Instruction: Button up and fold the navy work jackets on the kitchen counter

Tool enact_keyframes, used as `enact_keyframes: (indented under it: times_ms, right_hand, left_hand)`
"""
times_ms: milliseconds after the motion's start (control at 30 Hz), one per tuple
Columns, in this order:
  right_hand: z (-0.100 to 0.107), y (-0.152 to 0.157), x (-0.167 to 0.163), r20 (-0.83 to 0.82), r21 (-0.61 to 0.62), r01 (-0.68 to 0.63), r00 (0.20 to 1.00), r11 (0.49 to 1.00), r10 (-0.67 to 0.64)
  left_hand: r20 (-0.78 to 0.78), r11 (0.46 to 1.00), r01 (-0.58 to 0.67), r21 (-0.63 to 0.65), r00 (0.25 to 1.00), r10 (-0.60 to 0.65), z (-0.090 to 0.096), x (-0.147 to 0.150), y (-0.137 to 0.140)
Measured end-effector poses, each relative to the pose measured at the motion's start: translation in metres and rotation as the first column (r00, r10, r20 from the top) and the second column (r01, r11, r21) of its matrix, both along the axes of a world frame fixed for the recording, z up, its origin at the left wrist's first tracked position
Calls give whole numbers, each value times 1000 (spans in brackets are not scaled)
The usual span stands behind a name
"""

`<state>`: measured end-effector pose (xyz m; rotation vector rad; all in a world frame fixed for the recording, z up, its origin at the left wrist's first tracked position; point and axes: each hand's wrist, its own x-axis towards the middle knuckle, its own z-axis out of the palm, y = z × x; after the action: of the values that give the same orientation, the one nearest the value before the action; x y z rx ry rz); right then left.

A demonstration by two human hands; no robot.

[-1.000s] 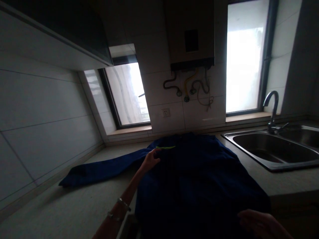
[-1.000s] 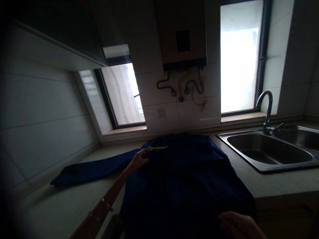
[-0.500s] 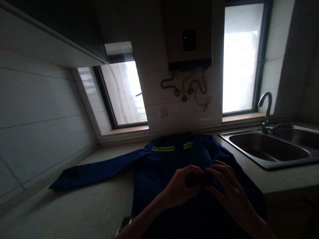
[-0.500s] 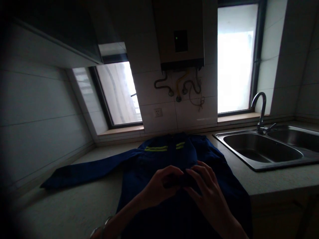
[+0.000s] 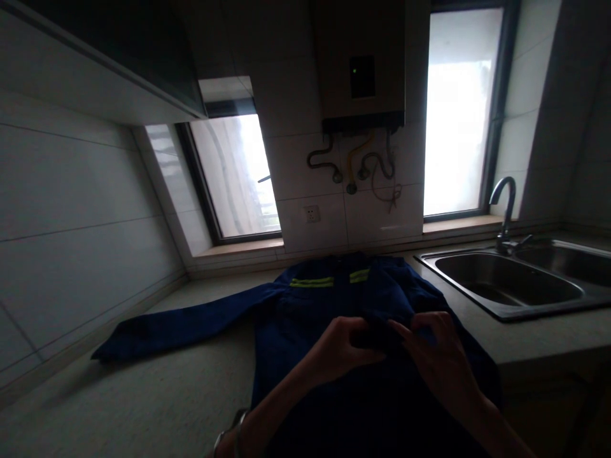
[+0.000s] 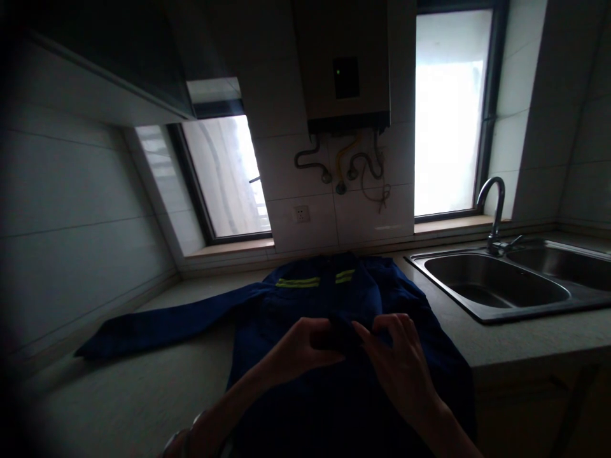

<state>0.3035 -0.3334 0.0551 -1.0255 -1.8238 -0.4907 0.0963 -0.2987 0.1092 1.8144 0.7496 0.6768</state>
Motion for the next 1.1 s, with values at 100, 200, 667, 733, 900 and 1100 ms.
enact_keyframes:
  times_ms: [100,200,667,733,900,1100]
  right_hand:
    - [-7,0,-1,-35,-42,-67,997,997,66]
    - [-6,-3,-1,-72,-17,-103,992,995,101]
    - [5,-21,-27,288,-302,-68,944,951,159]
    - [-1,-23,-28,297,-315,-52,943,948,150]
    - [-10,-27,-28,265,-433,-72,943,898,203]
    - [-8,-26,-26,189,-425,-135,954,895,233]
  left_hand:
    - [-60,999,48,-15,997,-49,-2,-2,3]
    - [-97,999,20,27,995,-17,-3,-5,7]
    - [-432,893,254,371,899,-77,-10,-2,-12]
    - [-468,878,299,375,878,-99,-10,-3,-10]
    - [-513,828,375,417,849,-126,-8,-4,-10]
    - [-388,859,378,345,891,-236,-12,-4,-8]
